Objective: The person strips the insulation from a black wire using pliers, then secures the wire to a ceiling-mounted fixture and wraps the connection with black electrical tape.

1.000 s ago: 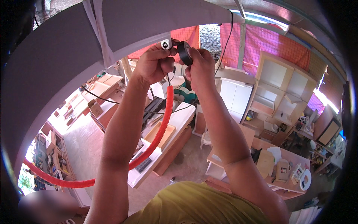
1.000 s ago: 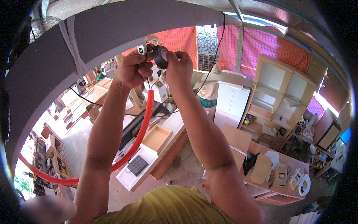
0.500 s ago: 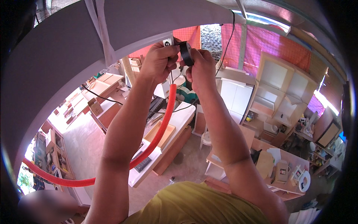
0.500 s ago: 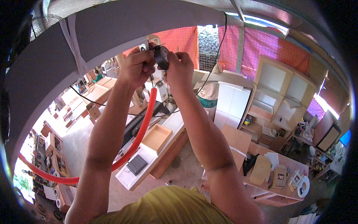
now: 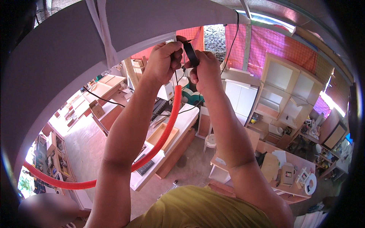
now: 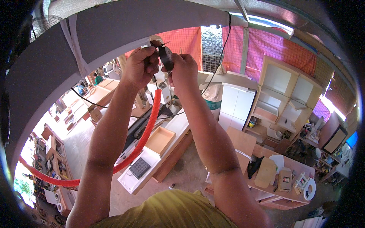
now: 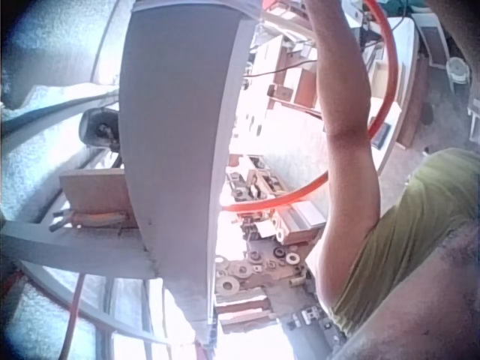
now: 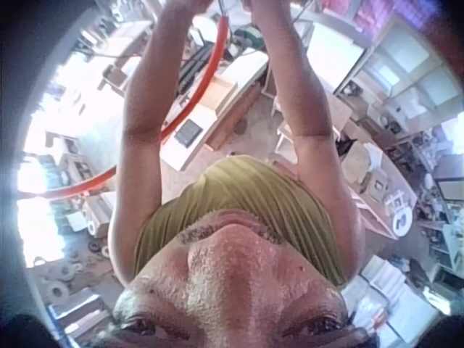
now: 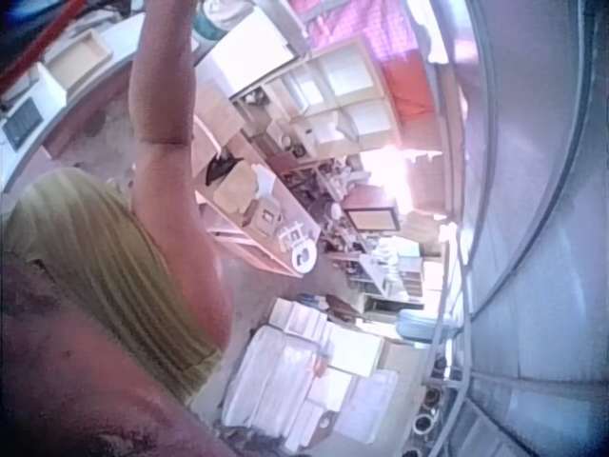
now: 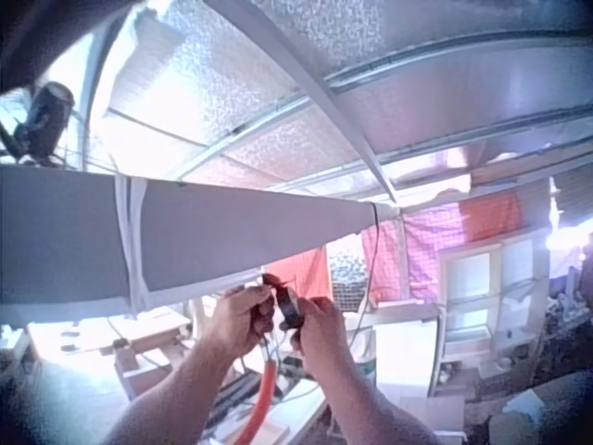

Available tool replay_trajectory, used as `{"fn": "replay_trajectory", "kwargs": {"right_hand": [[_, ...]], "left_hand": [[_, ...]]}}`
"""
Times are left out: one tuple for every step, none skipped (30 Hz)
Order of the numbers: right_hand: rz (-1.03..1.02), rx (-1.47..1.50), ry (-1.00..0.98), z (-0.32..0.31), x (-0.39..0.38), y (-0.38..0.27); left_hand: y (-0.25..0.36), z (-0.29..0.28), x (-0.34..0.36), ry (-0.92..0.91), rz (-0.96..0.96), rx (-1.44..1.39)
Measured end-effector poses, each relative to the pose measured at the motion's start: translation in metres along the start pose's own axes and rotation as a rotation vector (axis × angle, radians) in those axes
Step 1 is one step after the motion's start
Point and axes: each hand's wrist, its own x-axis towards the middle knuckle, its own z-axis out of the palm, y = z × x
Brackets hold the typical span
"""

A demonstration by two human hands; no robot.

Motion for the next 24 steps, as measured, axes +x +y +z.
{"fn": "replay_trajectory", "kwargs": {"right_hand": [[0.007,0.016,-0.014,-0.001,0.001,0.0],[0.016,0.033,-0.029,-0.002,0.003,0.0],[0.023,0.051,-0.044,-0.003,0.005,0.0],[0.043,0.054,-0.032,-0.003,0.005,-0.001],[0.065,0.057,-0.027,-0.001,0.004,-0.002],[0.087,0.061,-0.021,0.001,0.004,-0.003],[0.078,0.059,-0.018,0.003,0.004,-0.003],[0.067,0.054,-0.013,0.004,0.004,-0.003],[0.056,0.049,-0.008,0.005,0.004,-0.003],[0.052,0.048,-0.006,0.005,0.004,-0.004],[0.048,0.047,-0.003,0.005,0.003,-0.004],[0.045,0.047,-0.001,0.005,0.002,-0.005],[0.033,0.057,-0.016,0.005,0.003,-0.004],[0.02,0.067,-0.03,0.004,0.003,-0.004],[0.008,0.078,-0.045,0.004,0.002,-0.003],[0.004,0.082,-0.033,0.004,0.002,-0.004],[0.001,0.085,-0.021,0.005,0.001,-0.004],[-0.002,0.089,-0.009,0.005,0.001,-0.003],[-0.005,0.084,-0.009,0.005,0.001,-0.003],[-0.009,0.082,-0.011,0.005,0.001,-0.002],[-0.012,0.08,-0.013,0.006,0.0,-0.001],[-0.015,0.077,-0.019,0.006,-0.001,-0.002],[-0.019,0.073,-0.021,0.006,-0.002,-0.003],[-0.024,0.068,-0.024,0.006,-0.003,-0.004]], "left_hand": [[0.0,0.002,0.0,0.0,0.007,0.017],[0.0,0.001,0.0,-0.026,0.009,0.041],[0.001,-0.001,0.0,-0.052,0.01,0.064],[0.001,-0.002,0.001,-0.079,0.011,0.087],[0.001,-0.004,0.001,-0.075,0.016,0.09],[0.001,-0.005,0.001,-0.071,0.021,0.093],[0.002,-0.006,0.001,-0.068,0.025,0.095],[0.002,-0.006,0.001,-0.054,0.027,0.108],[0.003,-0.004,0.001,-0.04,0.029,0.12],[0.003,-0.002,0.0,-0.025,0.032,0.133],[0.002,-0.002,0.0,-0.019,0.034,0.137],[0.001,-0.001,0.0,-0.014,0.036,0.141],[0.001,-0.002,0.0,-0.008,0.038,0.145],[0.001,-0.002,0.0,-0.007,0.042,0.156],[0.002,-0.002,0.0,-0.005,0.046,0.166],[0.002,-0.002,0.0,-0.004,0.05,0.177],[0.002,-0.001,0.001,0.015,0.049,0.158],[0.001,0.0,0.001,0.033,0.048,0.139],[0.001,0.002,0.001,0.051,0.047,0.12],[0.002,0.003,0.0,0.061,0.05,0.126],[0.003,0.004,-0.001,0.07,0.052,0.132],[0.004,0.005,-0.002,0.08,0.055,0.138],[0.004,0.007,-0.001,0.084,0.051,0.138],[0.004,0.008,-0.001,0.087,0.048,0.139]]}}
